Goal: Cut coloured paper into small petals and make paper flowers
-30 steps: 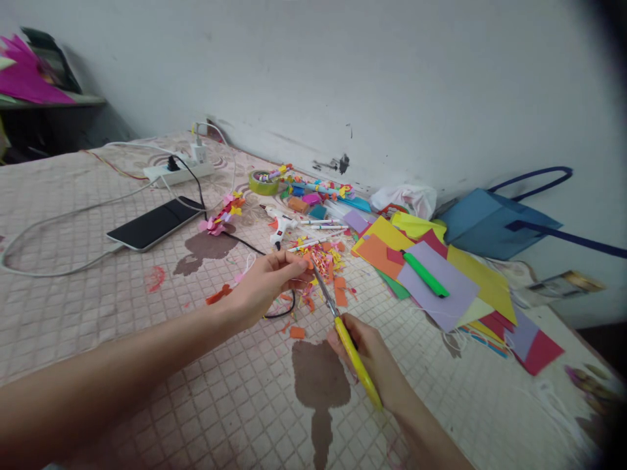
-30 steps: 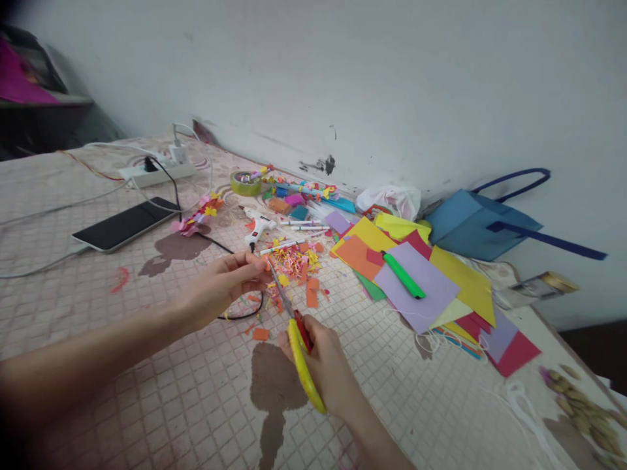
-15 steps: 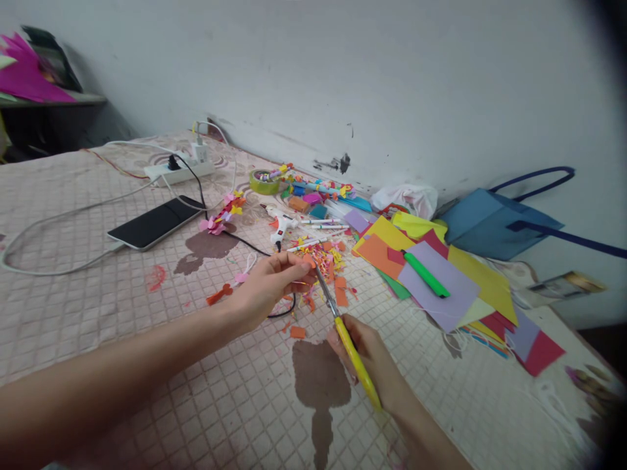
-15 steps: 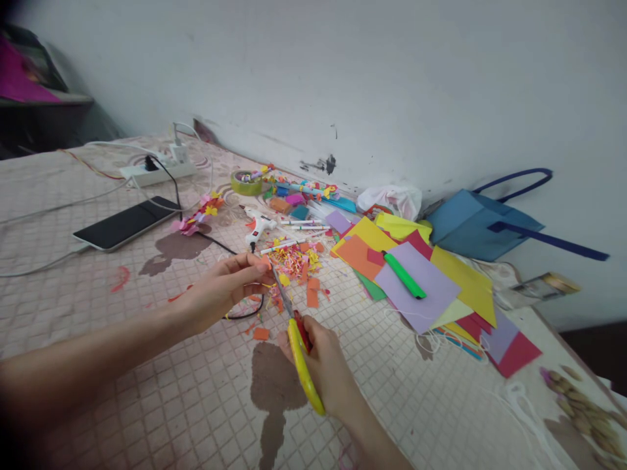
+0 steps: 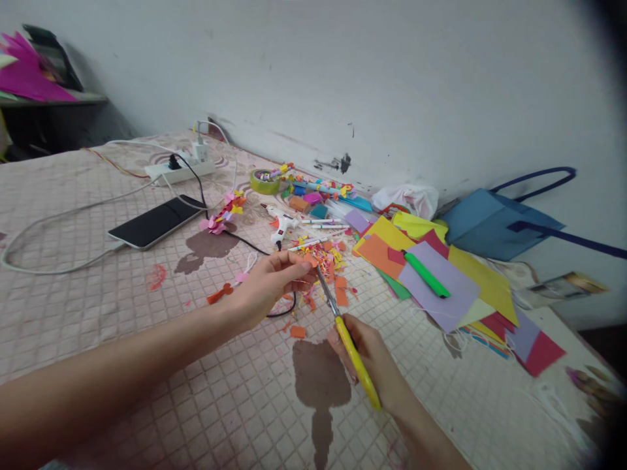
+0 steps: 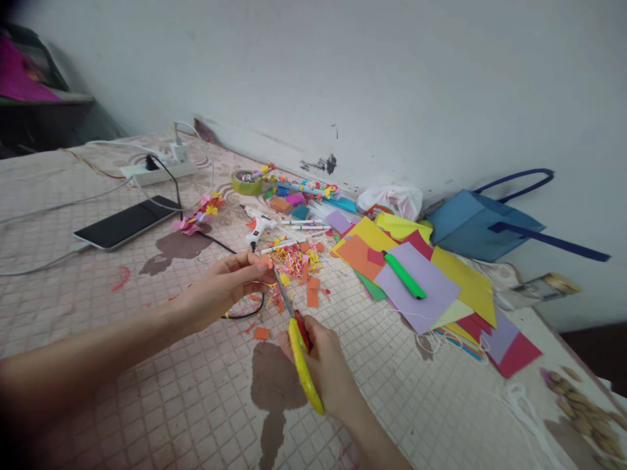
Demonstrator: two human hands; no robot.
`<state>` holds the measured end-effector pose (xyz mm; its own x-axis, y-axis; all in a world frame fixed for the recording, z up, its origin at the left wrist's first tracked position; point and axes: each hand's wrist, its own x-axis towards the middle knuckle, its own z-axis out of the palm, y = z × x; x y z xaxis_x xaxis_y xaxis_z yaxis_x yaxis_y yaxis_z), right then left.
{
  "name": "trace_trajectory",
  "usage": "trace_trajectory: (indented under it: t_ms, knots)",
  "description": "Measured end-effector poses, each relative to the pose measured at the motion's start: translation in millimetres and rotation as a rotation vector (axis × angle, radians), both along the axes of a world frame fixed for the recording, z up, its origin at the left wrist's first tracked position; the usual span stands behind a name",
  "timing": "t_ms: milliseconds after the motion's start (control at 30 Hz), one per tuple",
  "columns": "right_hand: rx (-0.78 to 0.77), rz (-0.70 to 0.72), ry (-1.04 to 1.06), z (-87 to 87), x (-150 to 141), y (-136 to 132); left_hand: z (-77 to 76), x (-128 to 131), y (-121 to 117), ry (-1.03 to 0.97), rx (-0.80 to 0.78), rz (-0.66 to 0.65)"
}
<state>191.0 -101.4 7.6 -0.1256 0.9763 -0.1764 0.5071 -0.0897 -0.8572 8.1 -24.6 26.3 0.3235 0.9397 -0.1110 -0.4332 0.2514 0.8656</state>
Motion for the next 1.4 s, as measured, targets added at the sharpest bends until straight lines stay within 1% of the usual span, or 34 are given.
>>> trace_trajectory:
  t_ms: [167, 400, 567, 733, 1000, 1267, 1400]
  knots:
    - [0.001, -0.015, -0.010, -1.6, 0.7, 0.3, -1.3, -1.0, 2.1, -0.003, 0.020, -0.001]
    - [0.005, -0.024, -0.013, -1.0, 0.4, 1.4, -0.5, -1.2, 3.1, -0.016, 0.009, 0.004]
    - [0.011, -0.010, -0.030, -2.5, 1.1, 1.4, -0.5, -1.5, 4.1, -0.024, 0.009, 0.006]
    - [0.053, 0.011, -0.090, -1.7, 2.7, 1.9, -1.8, -3.3, 5.6, -0.009, 0.051, -0.015]
    - [0.093, 0.027, -0.107, 0.7, 3.1, 2.0, -1.1, -3.1, 4.7, 0.023, 0.038, -0.036]
    - [0.010, 0.005, -0.041, 3.8, 2.4, 1.6, -1.9, -3.3, 5.5, 0.008, 0.032, -0.032]
    - [0.005, 0.004, -0.044, 3.7, 2.5, 1.5, -0.7, -3.1, 4.9, 0.000, 0.030, -0.021]
